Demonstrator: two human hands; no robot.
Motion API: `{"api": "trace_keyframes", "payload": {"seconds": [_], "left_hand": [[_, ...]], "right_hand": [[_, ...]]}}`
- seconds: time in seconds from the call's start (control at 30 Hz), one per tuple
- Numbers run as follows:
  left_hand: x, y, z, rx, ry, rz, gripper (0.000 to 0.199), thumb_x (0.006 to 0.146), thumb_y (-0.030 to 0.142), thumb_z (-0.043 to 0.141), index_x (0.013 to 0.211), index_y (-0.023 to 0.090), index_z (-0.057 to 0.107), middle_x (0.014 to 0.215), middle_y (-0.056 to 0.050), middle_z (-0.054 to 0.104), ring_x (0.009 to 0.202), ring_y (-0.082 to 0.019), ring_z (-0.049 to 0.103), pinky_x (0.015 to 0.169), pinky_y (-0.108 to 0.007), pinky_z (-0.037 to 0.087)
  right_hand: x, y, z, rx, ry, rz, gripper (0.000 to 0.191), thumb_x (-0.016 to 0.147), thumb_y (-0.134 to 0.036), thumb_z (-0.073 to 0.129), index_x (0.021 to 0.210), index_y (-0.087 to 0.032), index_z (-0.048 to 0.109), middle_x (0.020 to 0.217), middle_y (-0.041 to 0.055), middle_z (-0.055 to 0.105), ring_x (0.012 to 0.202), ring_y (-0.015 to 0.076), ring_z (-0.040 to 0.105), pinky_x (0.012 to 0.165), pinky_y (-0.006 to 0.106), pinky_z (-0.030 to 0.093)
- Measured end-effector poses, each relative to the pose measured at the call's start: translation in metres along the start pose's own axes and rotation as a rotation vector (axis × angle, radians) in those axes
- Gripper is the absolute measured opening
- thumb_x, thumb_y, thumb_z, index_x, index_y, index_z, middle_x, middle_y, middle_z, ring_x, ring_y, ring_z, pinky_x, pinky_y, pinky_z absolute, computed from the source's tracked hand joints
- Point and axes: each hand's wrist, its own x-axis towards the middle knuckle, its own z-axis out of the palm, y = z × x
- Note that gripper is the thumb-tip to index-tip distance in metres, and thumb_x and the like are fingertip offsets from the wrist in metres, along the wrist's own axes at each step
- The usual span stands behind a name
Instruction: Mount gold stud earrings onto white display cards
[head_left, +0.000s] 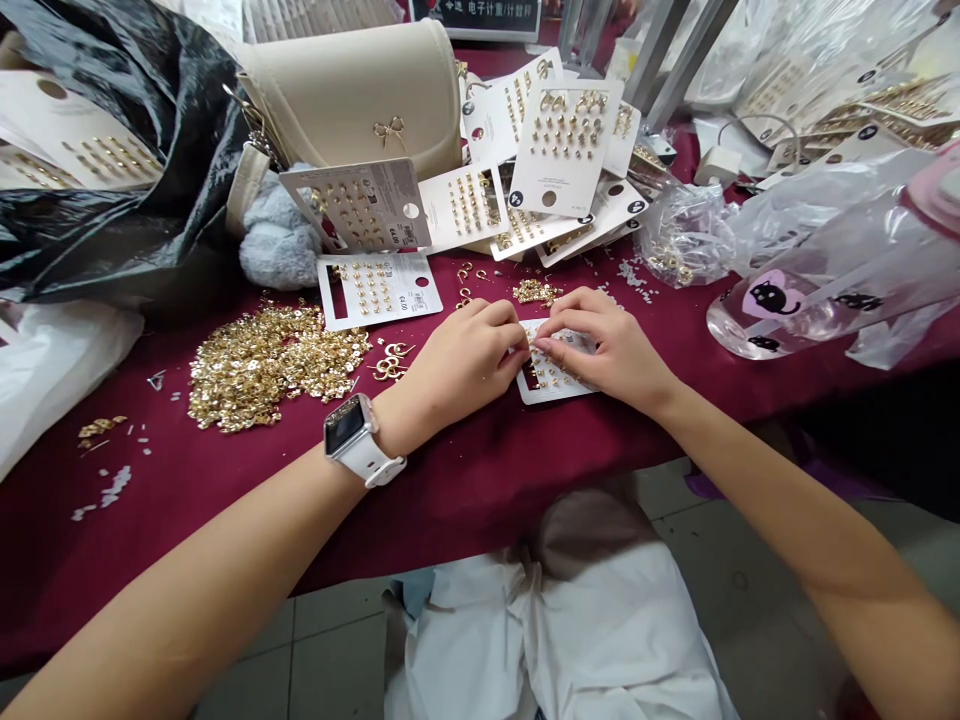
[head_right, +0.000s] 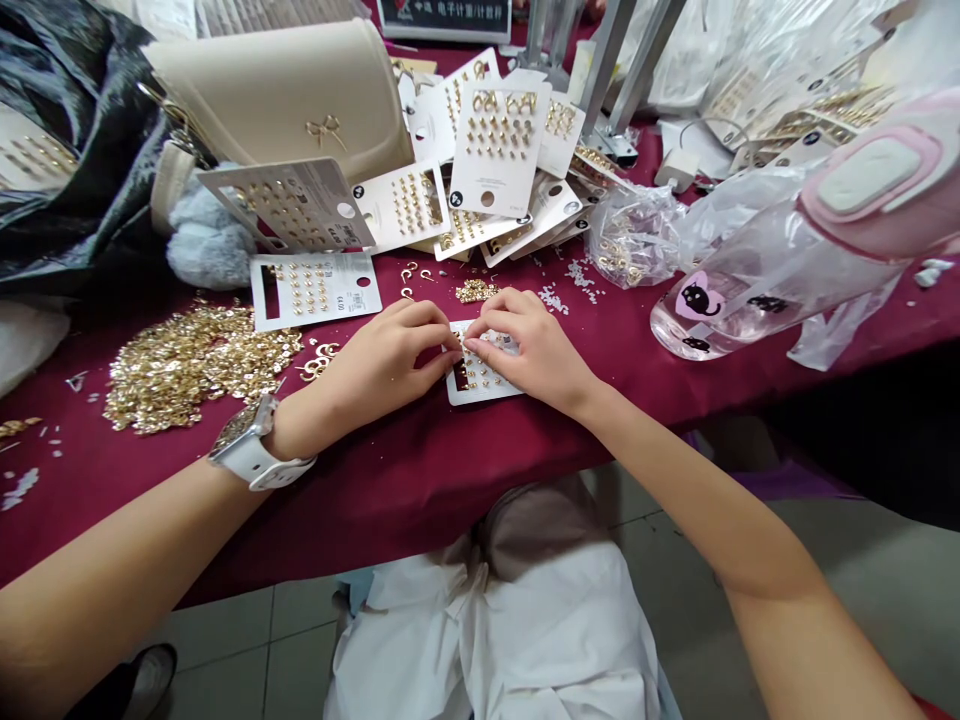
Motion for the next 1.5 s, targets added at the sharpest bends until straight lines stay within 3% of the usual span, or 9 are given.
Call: {"api": "trace_keyframes", "payload": {"seconds": [0.53, 1.03, 1.5], "left_hand": [[0.0005, -0.0015, -0.0020, -0.034, -0.014, -0.021, 0.020, 0.089, 0.021, 0.054, 0.086, 0.010, 0.070, 0.089, -0.008, 0.062, 0.085, -0.021, 0.056, 0.083, -0.034, 0.048], [0.0011, 0.0006, -0.0008, 0.036, -0.007, 0.008, 0.025, 0.093, 0.023, 0.048, 0.088, 0.010, 0.069, 0.091, -0.009, 0.062, 0.084, -0.021, 0.053, 0.082, -0.035, 0.048], [0.0001, 0.0013, 0.0011, 0.103, 0.015, 0.044, 0.024, 0.093, 0.023, 0.047, 0.090, 0.011, 0.068, 0.091, -0.008, 0.062, 0.081, -0.019, 0.051, 0.079, -0.032, 0.047]], "right_hand": [[0.0028, -0.0004, -0.0024, 0.083, -0.020, 0.055, 0.008, 0.082, -0.028, 0.066, 0.078, -0.021, 0.070, 0.088, 0.0024, 0.071, 0.091, 0.0195, 0.059, 0.086, 0.033, 0.046], [0.0028, 0.0006, 0.0005, -0.040, 0.009, -0.090, 0.008, 0.085, -0.022, 0.063, 0.079, -0.020, 0.068, 0.085, 0.0028, 0.071, 0.085, 0.0186, 0.061, 0.083, 0.033, 0.048], [0.0047, -0.0012, -0.0014, 0.006, -0.042, -0.009, 0.007, 0.083, -0.022, 0.062, 0.079, -0.020, 0.067, 0.081, 0.0021, 0.070, 0.085, 0.0189, 0.061, 0.082, 0.033, 0.046]]}}
